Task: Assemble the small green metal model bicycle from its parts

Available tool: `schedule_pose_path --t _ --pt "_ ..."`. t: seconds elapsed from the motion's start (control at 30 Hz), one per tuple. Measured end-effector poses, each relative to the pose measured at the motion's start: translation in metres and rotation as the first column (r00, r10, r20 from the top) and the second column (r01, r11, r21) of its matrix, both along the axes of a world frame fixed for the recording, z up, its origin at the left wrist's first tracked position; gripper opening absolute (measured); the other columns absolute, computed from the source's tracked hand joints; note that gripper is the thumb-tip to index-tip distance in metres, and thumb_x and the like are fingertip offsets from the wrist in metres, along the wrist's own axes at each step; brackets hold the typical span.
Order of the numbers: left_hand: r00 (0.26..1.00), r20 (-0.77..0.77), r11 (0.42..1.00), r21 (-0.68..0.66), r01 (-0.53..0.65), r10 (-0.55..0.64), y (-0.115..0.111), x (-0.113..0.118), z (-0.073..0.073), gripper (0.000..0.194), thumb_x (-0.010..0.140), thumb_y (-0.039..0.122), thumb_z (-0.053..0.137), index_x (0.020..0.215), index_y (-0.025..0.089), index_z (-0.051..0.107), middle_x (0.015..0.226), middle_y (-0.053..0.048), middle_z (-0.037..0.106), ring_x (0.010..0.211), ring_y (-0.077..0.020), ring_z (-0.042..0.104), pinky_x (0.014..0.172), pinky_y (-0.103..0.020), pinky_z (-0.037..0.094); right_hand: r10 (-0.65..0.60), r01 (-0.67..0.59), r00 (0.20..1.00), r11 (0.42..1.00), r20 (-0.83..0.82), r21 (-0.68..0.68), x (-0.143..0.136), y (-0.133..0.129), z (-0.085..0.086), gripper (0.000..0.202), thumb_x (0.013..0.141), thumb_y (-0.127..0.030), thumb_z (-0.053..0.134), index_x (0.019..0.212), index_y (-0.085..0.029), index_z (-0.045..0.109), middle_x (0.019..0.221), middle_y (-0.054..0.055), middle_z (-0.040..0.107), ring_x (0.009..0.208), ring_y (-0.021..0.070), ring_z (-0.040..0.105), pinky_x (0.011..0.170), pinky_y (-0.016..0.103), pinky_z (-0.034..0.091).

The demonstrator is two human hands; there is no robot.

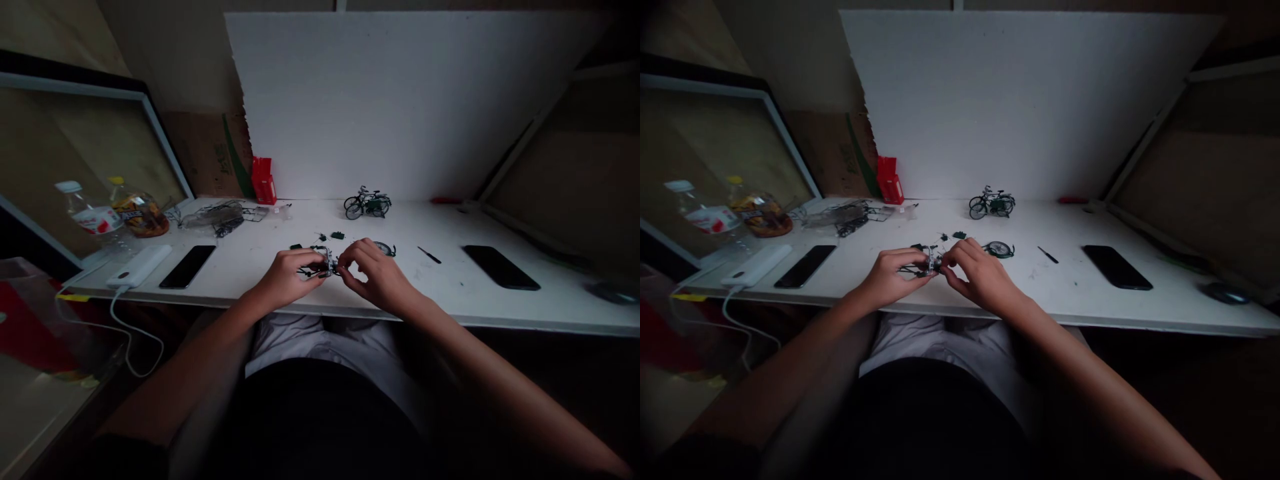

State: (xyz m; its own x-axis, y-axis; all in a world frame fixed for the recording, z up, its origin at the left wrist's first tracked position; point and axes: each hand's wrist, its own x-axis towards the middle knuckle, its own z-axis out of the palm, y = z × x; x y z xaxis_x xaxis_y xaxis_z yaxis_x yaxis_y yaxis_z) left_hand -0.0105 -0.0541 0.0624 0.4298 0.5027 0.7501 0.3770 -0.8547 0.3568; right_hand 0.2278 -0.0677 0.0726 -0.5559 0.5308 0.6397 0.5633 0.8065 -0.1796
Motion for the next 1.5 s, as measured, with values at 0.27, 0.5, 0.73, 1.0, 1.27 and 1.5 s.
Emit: schedule_pose_path --t 0.27,0.5,0.73,1.0,1.27,1.5 --pt "0.999 0.007 0.999 0.015 0.037 -0.037 -0.001 0.001 0.001 0.012 0.088 0.016 0.077 0.099 0.018 0.077 0.094 -0.008 0.080 0.085 -0.0195 0.075 0.079 -0.031 0.061 0.036 -0.049 0.995 0.990 -0.091 -0.135 0.000 -0.001 0.000 0.005 0.100 -0.023 0.060 0.106 -0.024 0.060 0.102 0.008 0.065 0.094 0.0234 0.059 0.080 0.037 0.049" --pt "0.999 0.001 0.998 0.020 0.053 -0.053 -0.002 0.001 0.000 0.012 0.088 0.017 0.077 0.100 0.018 0.077 0.099 -0.010 0.081 0.092 -0.0213 0.077 0.083 -0.033 0.062 0.058 -0.104 0.984 0.954 -0.168 -0.280 0.000 -0.003 0.004 0.006 0.100 -0.026 0.061 0.104 -0.023 0.063 0.103 0.007 0.068 0.089 0.0199 0.061 0.077 0.034 0.052" --pt "0.998 -0.017 0.995 0.075 0.064 -0.063 -0.004 0.002 0.000 0.014 0.090 0.019 0.076 0.103 0.020 0.078 0.101 -0.008 0.082 0.095 -0.0216 0.078 0.086 -0.034 0.064 0.061 -0.152 0.972 0.902 -0.227 -0.404 0.001 -0.006 0.010 0.008 0.096 -0.027 0.065 0.100 -0.021 0.066 0.100 0.006 0.070 0.086 0.0181 0.065 0.076 0.032 0.057" --pt "0.998 -0.032 0.997 0.048 0.058 -0.057 -0.004 0.001 -0.001 0.014 0.088 0.020 0.078 0.102 0.020 0.079 0.100 -0.008 0.082 0.093 -0.0217 0.078 0.084 -0.034 0.064 0.083 -0.193 0.965 0.871 -0.251 -0.452 0.002 -0.006 0.014 0.008 0.093 -0.024 0.065 0.099 -0.020 0.069 0.099 0.006 0.072 0.087 0.0179 0.067 0.075 0.031 0.059" --pt "0.997 0.002 0.995 0.057 0.080 -0.081 -0.003 0.001 0.000 0.014 0.086 0.016 0.079 0.100 0.020 0.079 0.099 -0.009 0.082 0.092 -0.0214 0.078 0.083 -0.033 0.063 0.094 -0.194 0.967 0.873 -0.237 -0.448 0.005 -0.006 0.015 0.009 0.095 -0.028 0.065 0.098 -0.021 0.070 0.100 0.006 0.073 0.089 0.0180 0.067 0.077 0.032 0.058" --pt "0.995 0.012 0.995 0.001 0.099 -0.099 -0.001 0.001 -0.002 0.014 0.086 0.017 0.079 0.099 0.020 0.078 0.099 -0.008 0.081 0.092 -0.0213 0.077 0.083 -0.033 0.062 0.111 -0.211 0.965 0.865 -0.237 -0.455 0.007 -0.003 0.013 0.009 0.096 -0.028 0.064 0.098 -0.021 0.070 0.101 0.007 0.073 0.090 0.0190 0.067 0.079 0.034 0.058"
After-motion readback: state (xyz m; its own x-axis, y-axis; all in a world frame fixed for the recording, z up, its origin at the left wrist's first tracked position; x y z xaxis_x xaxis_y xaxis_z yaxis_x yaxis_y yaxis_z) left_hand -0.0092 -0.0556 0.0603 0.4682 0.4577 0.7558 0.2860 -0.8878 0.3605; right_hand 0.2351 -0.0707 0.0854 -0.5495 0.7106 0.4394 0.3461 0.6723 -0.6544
